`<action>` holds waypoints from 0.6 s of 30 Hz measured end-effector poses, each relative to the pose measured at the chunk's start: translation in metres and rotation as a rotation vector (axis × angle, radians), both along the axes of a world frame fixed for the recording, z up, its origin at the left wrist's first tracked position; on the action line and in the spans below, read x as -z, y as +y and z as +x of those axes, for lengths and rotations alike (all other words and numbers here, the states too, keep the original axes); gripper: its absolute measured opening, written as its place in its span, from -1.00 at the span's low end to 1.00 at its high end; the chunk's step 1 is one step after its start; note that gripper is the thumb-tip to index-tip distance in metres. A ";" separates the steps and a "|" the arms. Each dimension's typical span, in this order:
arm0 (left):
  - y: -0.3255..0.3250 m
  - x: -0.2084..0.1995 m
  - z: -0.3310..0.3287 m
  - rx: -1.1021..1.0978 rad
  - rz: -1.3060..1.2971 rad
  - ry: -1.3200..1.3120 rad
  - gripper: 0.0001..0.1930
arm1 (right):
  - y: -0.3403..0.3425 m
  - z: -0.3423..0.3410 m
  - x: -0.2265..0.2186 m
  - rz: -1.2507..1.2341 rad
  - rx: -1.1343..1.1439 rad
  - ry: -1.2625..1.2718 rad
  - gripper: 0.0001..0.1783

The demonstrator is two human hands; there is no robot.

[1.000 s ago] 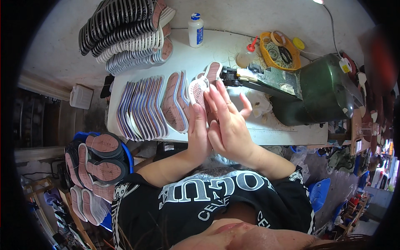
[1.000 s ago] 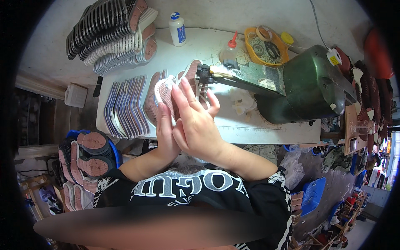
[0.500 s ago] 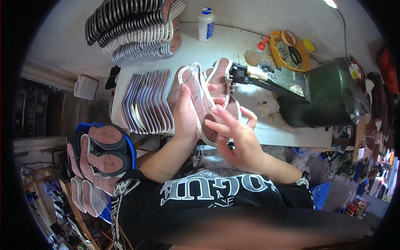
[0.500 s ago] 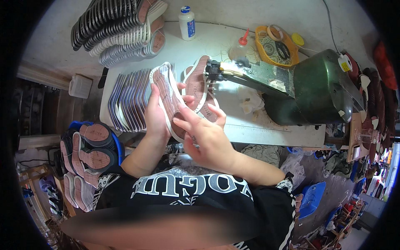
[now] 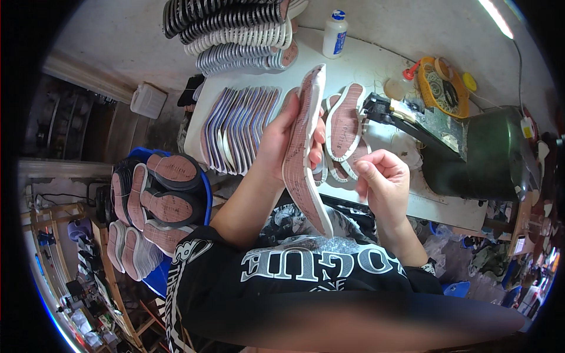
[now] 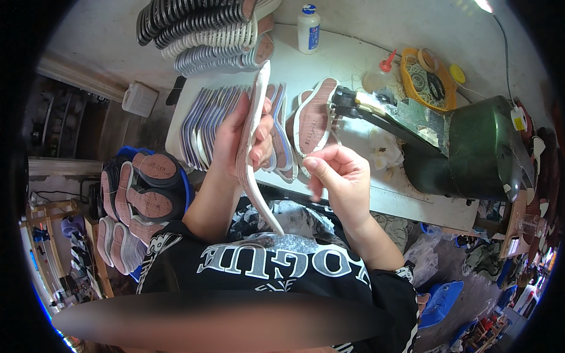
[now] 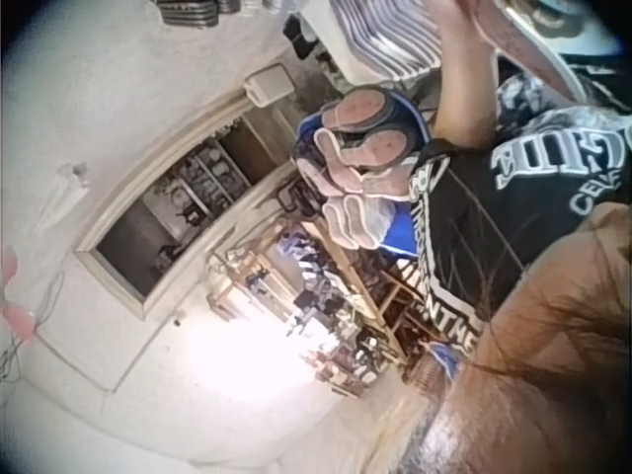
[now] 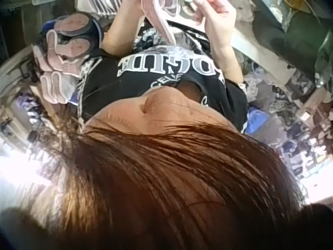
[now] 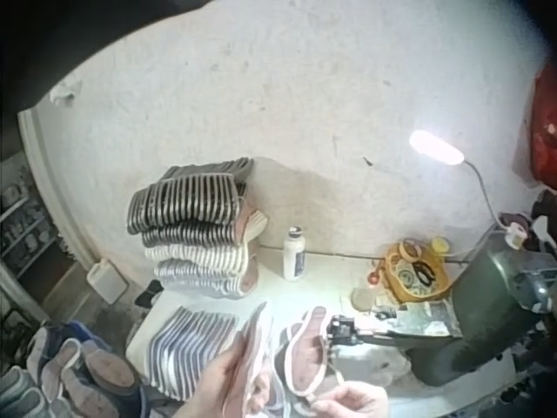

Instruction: Attaching and aligning shoe components, specifically the insole to the sole, in a shoe manufacturing environment.

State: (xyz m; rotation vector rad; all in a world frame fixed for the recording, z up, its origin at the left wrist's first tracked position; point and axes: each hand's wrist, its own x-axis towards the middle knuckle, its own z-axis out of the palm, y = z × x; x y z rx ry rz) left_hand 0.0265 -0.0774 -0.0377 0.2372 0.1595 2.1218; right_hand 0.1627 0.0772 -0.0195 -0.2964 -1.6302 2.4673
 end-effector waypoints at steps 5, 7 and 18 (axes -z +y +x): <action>-0.001 0.000 0.005 0.037 0.066 0.052 -0.54 | 0.002 -0.001 0.013 -0.010 -0.119 0.036 -0.80; 0.000 -0.009 0.011 -0.060 -0.121 0.061 -0.53 | -0.008 -0.003 0.004 0.045 -0.100 0.029 -0.82; 0.004 -0.027 0.037 -0.681 -0.713 0.594 -0.52 | -0.018 -0.021 -0.020 1.041 0.174 0.304 -0.78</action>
